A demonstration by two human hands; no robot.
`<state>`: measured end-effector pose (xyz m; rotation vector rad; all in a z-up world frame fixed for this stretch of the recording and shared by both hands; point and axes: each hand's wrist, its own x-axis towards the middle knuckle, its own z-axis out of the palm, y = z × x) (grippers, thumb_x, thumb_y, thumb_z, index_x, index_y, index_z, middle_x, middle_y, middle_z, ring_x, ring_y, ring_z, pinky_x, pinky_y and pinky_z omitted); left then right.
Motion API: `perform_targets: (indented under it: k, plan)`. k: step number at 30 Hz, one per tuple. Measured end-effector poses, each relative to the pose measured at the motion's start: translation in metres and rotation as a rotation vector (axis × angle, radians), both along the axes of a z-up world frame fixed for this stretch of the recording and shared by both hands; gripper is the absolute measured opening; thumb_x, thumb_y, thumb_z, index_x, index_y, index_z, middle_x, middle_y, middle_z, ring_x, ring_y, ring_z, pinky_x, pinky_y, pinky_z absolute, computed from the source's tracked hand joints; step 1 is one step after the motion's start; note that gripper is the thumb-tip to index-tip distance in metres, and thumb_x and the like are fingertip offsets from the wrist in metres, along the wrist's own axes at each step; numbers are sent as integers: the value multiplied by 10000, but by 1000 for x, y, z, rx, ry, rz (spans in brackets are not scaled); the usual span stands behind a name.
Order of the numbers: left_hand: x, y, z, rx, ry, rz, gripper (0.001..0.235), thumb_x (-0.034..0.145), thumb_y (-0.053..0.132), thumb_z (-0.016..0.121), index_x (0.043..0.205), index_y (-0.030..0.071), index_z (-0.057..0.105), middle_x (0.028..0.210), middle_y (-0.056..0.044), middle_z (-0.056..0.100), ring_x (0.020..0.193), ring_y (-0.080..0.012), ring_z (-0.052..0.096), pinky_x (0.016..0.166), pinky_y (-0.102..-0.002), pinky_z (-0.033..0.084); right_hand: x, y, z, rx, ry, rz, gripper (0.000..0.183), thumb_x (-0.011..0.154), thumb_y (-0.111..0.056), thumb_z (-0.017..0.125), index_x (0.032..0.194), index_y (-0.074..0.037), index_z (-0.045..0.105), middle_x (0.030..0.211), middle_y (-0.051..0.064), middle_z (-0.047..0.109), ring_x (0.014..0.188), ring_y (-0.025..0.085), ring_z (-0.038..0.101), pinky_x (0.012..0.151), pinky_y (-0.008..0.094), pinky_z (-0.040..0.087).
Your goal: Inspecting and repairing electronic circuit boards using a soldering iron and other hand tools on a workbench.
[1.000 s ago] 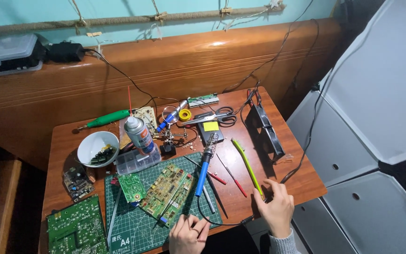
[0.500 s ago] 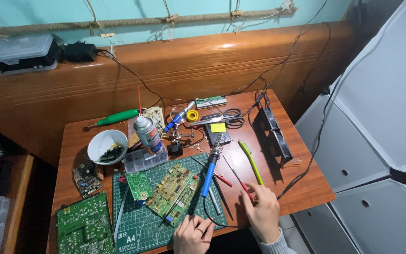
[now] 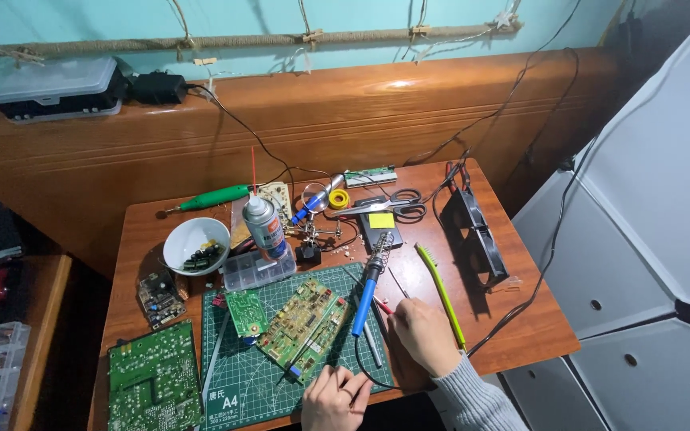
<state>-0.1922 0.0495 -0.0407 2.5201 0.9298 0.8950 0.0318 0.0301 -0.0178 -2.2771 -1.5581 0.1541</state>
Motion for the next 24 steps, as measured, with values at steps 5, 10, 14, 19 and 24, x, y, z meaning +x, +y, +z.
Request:
perform_targets:
  k: [5, 10, 14, 19, 24]
  plan:
    - [-1, 1, 3, -15, -17, -28, 162, 892, 338, 710, 776, 232, 666, 654, 32, 439, 588, -200, 438, 450, -340, 416, -4, -31, -1, 42, 21, 27, 190, 902, -239, 680, 775, -120, 604, 669, 23, 657, 522, 159, 580, 464, 332, 468]
    - [-3, 3, 1, -3, -2, -65, 147, 897, 327, 712, 807, 223, 659, 665, 29, 443, 600, -205, 438, 443, -341, 424, -5, -45, -2, 63, 33, -56, 189, 875, -254, 679, 757, -138, 589, 657, 30, 644, 564, 209, 607, 516, 373, 473]
    - [0, -2, 0, 11, 7, -30, 165, 905, 329, 683, 776, 231, 651, 648, 33, 428, 580, -190, 448, 448, -326, 429, -6, -42, -7, 96, 21, -99, 241, 865, -299, 678, 720, -144, 563, 599, 27, 619, 511, 213, 588, 472, 373, 453]
    - [7, -2, -11, 52, 41, -24, 156, 904, 364, 686, 835, 225, 704, 669, 26, 442, 591, -172, 521, 476, -332, 505, -15, -32, -9, 28, -47, -98, 267, 857, -363, 623, 696, -178, 519, 527, 16, 576, 449, 238, 567, 425, 395, 433]
    - [25, 5, 15, 178, 46, -363, 359, 895, 345, 669, 1230, 216, 681, 754, -61, 441, 640, -273, 442, 530, -401, 362, -13, -28, -15, -6, 21, -85, 239, 836, -380, 632, 734, -183, 543, 559, 27, 624, 495, 286, 611, 454, 439, 450]
